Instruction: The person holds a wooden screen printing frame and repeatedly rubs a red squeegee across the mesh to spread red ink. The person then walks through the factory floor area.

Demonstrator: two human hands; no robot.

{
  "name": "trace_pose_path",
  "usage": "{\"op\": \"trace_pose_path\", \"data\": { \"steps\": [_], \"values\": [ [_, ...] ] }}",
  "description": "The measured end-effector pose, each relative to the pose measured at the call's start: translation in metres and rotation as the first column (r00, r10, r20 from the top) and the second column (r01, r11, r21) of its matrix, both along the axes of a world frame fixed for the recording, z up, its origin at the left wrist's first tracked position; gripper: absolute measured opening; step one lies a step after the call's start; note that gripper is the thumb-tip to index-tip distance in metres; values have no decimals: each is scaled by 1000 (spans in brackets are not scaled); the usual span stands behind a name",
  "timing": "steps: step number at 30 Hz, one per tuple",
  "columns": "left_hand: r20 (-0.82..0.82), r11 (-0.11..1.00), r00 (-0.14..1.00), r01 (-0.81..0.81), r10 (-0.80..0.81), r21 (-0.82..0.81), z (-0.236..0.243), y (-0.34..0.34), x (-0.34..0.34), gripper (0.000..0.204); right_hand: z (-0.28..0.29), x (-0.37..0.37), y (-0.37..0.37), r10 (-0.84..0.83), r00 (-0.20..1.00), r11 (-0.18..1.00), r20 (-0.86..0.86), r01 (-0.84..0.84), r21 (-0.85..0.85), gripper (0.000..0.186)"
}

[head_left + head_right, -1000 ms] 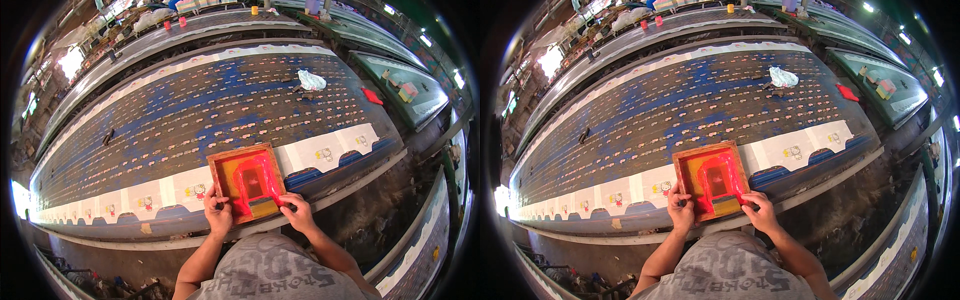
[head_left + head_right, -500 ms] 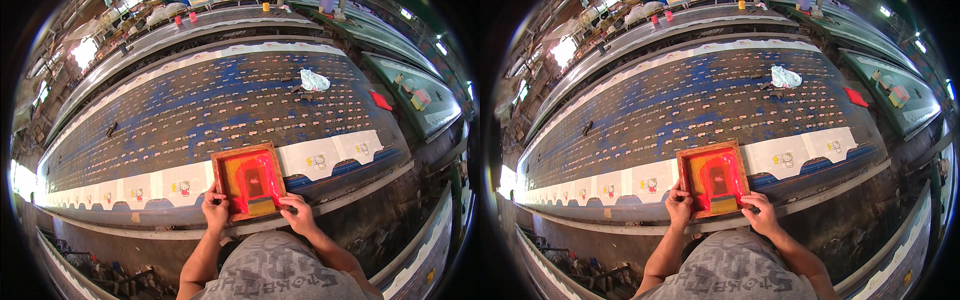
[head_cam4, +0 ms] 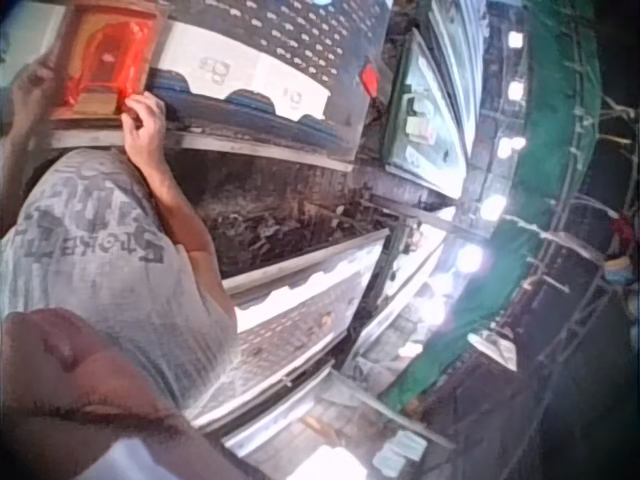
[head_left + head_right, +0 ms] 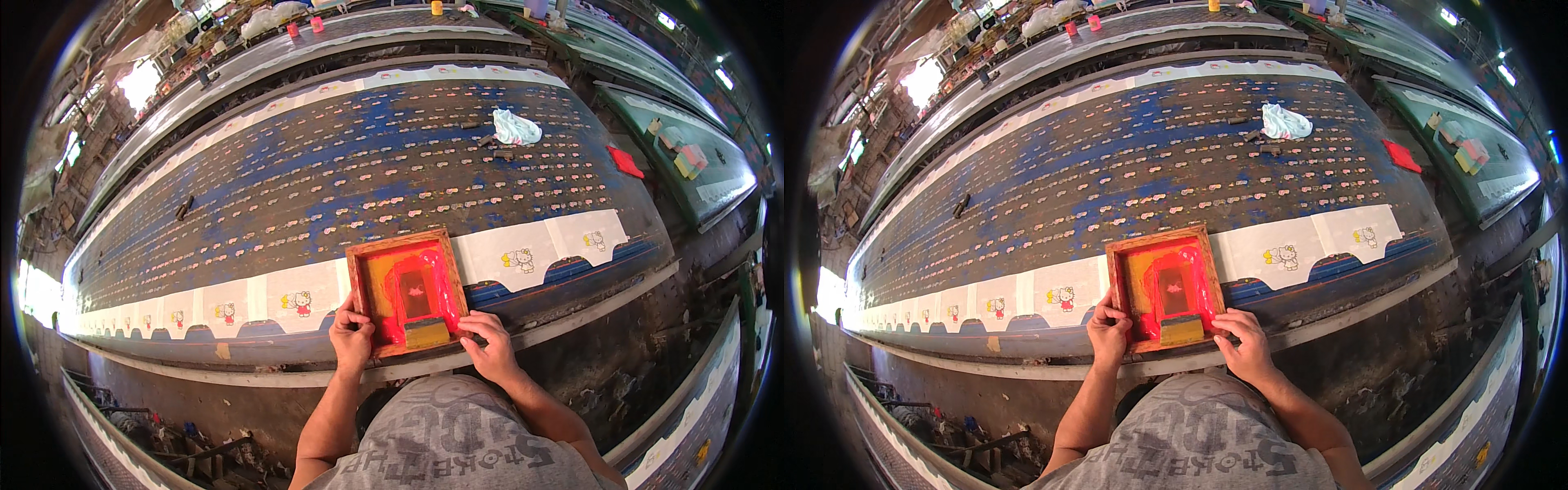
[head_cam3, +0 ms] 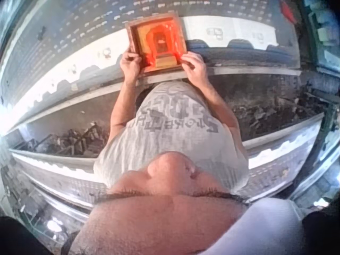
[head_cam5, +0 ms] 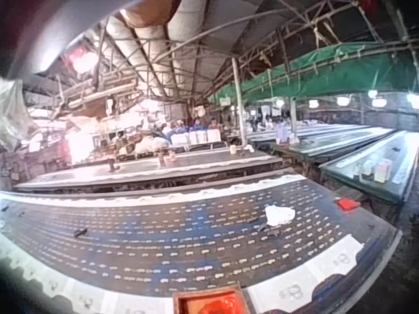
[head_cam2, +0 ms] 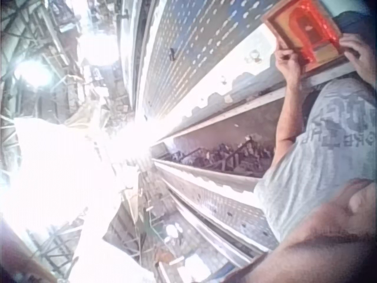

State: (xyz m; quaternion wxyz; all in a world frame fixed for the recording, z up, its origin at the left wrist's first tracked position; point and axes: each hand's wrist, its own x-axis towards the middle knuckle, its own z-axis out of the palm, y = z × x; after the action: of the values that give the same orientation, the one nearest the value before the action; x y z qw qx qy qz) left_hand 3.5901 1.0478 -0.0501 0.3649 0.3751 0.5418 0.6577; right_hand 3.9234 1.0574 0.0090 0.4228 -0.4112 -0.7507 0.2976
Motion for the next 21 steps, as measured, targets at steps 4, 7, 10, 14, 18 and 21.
{"op": "trace_pose_path", "data": {
  "steps": [4, 7, 10, 14, 18, 21],
  "values": [
    [-3, 999, 1000, -4, 4, -37, 2, -1, 1, 24, 15, -14, -3, 5, 997, 996, 73, -11, 88, 30],
    [16, 1000, 1000, 0, 0, -21, 3, 0, 2, 24, 28, -27, -10, 71, 985, 991, 160, -88, 103, 31],
    [-31, 1000, 1000, 0, -1, -28, -9, 1, -2, 24, 29, -39, -11, 135, 959, 978, 250, -169, 121, 36],
    [-30, 1000, 999, 14, -15, -19, -16, 1, -3, 23, 30, -58, -10, 120, 911, 975, 394, -183, 127, 37],
    [-25, 1000, 1000, 13, -13, -3, -9, 1, 1, 23, 40, -66, -4, 102, 883, 978, 458, -174, 116, 35],
    [-113, 999, 993, -27, 24, -18, -5, -2, 3, 27, 47, -71, 2, 78, 886, 976, 458, -162, 147, 35]
  ]
}}
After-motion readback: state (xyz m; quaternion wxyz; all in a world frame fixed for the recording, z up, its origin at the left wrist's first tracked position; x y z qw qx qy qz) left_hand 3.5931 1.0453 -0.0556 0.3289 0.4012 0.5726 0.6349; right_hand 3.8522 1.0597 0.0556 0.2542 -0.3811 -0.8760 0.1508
